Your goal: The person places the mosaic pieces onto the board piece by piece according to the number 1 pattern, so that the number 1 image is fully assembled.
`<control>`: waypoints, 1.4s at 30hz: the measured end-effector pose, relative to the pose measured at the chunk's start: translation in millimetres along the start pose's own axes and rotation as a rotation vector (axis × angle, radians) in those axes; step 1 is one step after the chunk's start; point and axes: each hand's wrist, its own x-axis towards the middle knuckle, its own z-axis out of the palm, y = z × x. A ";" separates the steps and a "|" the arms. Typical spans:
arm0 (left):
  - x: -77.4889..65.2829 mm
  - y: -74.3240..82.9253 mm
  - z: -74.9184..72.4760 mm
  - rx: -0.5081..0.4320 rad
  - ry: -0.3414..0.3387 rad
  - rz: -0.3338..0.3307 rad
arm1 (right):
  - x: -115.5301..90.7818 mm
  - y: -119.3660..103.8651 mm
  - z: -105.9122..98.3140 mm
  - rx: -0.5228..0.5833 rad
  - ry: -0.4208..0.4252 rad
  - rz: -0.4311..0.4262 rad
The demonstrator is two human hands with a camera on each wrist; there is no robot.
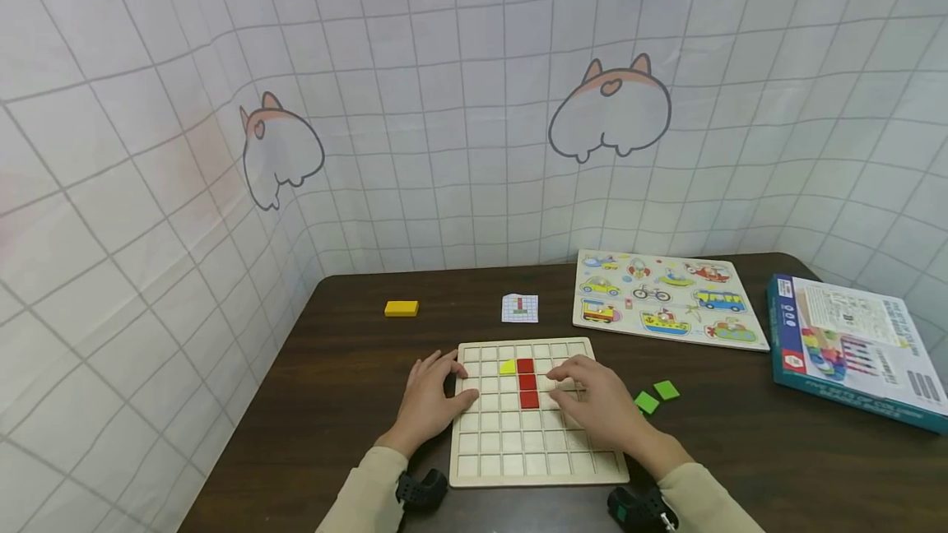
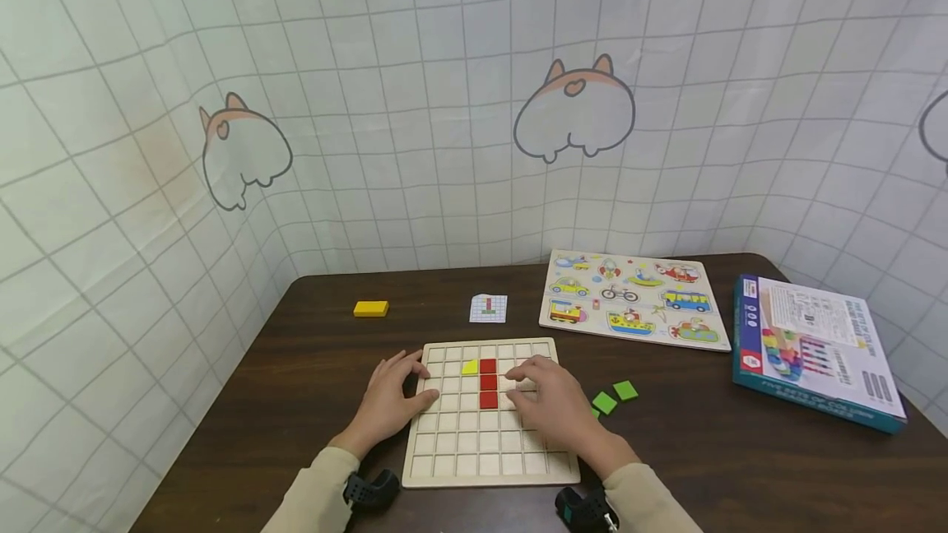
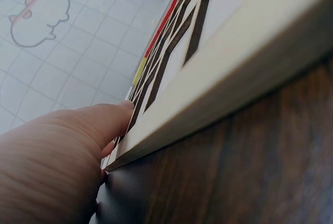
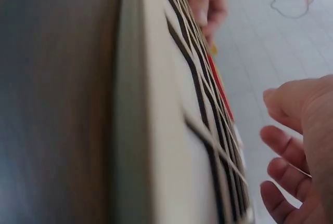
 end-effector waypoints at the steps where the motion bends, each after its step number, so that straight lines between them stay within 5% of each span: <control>1: -0.2 -0.3 0.1 0.000 -0.002 -0.003 | -0.6 2.3 -3.6 -0.002 0.002 -0.005; 20: -1.0 0.2 0.1 0.004 -0.011 -0.014 | -17.5 51.6 -59.3 -0.103 0.209 0.024; 32: 1.0 0.7 -0.1 -0.008 -0.006 -0.009 | -21.5 68.7 -90.8 -0.222 0.153 0.147; 42: -0.4 -1.4 -0.5 -0.011 -0.015 -0.017 | -26.0 79.7 -101.8 -0.265 0.041 0.389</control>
